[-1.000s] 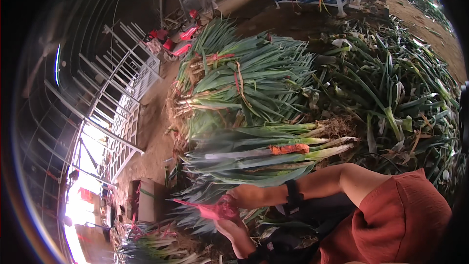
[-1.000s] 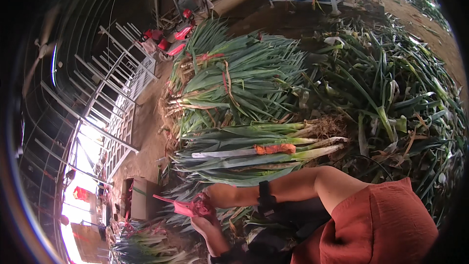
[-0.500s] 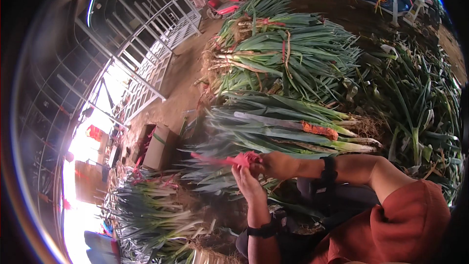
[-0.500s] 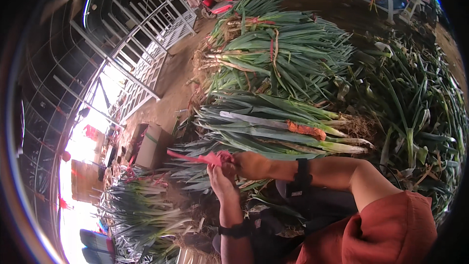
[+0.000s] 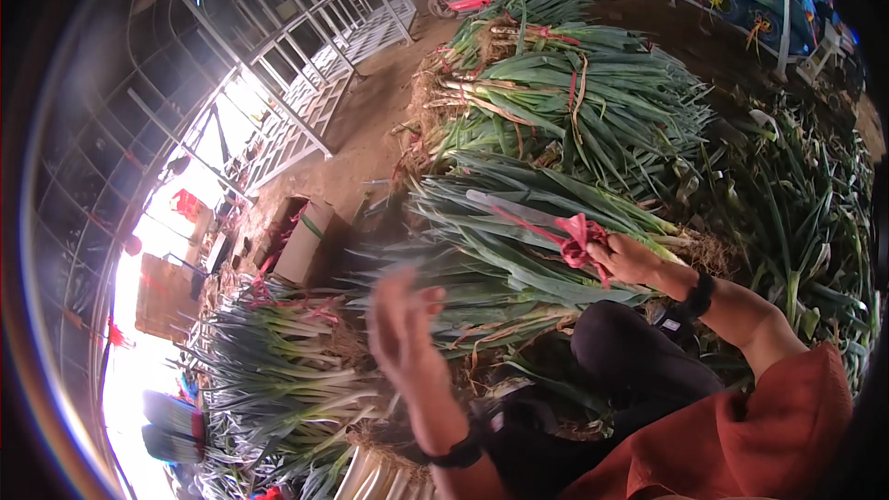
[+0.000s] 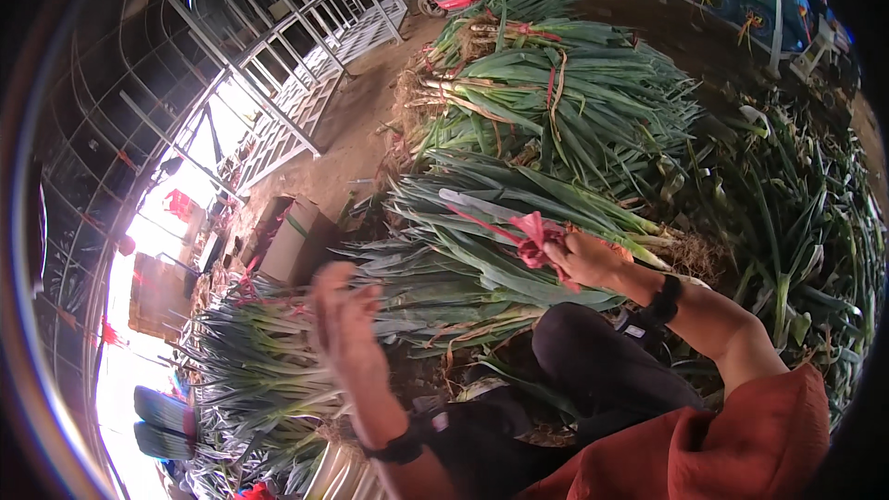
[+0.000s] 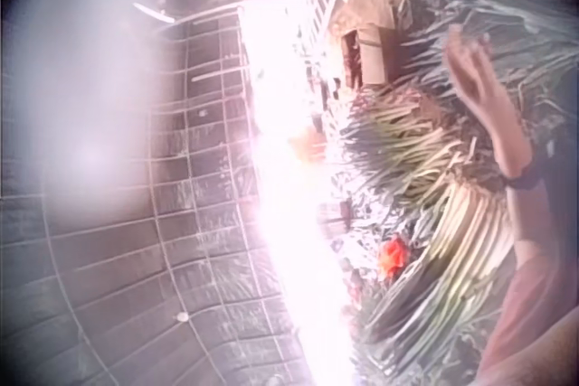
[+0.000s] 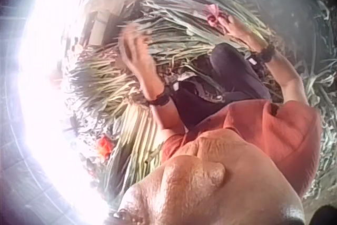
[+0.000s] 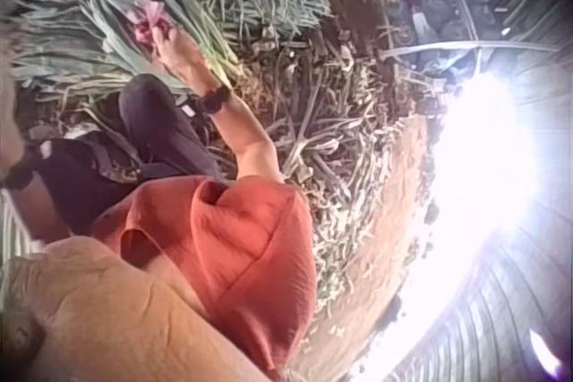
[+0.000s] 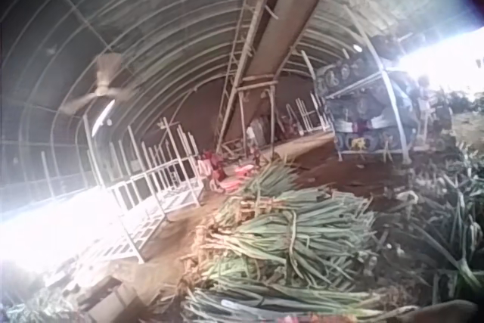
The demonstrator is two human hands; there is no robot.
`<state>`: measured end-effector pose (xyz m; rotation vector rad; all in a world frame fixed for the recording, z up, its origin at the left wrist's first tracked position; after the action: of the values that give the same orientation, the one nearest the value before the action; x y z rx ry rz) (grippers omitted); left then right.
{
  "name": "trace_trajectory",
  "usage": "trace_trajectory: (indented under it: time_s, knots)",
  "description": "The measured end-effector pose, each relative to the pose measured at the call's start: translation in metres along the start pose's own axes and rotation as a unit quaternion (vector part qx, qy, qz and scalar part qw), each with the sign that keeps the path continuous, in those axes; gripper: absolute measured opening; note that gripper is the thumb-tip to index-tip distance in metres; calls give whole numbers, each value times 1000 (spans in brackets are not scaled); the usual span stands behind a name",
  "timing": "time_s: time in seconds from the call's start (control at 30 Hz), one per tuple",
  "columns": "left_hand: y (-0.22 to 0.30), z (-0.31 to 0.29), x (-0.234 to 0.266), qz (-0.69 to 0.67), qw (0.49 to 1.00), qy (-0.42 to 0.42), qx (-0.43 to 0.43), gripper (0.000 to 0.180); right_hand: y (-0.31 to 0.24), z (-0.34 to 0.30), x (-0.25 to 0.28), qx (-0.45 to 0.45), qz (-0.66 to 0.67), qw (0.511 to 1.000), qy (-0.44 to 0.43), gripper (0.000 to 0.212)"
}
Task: Cutting ties on large bundles of leeks and peeling off outer layers for processing.
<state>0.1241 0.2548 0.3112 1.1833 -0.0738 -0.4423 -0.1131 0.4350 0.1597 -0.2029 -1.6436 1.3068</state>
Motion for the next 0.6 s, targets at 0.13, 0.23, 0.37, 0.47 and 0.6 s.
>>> trace_trajectory:
  time_s: [0.13, 0.23, 0.37, 0.47, 0.6]
  knots:
    - [123, 8, 0, -61, 952, -86, -286, 74, 36, -12, 14, -39, -7, 999, 10, 46]
    - [206, -5, -11, 138, 867, -132, -459, 81, 63, -15, 4, -62, 1, 998, 25, 47]
    - [212, -1, -34, 318, 753, -177, -548, 76, 70, -14, 11, -49, -37, 998, 2, 47]
    - [204, 17, -35, 408, 701, -188, -554, 73, 40, -8, 5, 24, -62, 998, 0, 37]
    - [235, 24, -2, 511, 664, -139, -527, 68, 30, -14, 11, 139, -49, 986, 77, 39]
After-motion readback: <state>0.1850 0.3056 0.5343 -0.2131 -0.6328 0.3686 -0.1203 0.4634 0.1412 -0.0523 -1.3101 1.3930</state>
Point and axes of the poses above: each hand's wrist, its own z-axis towards the middle knuckle, its own x-axis out of the back of the hand, y = z × x, the point moved 7 cm from there along z, towards the middle knuckle, and after that the axes turned 11 degrees about y, right-handed, at the moved point
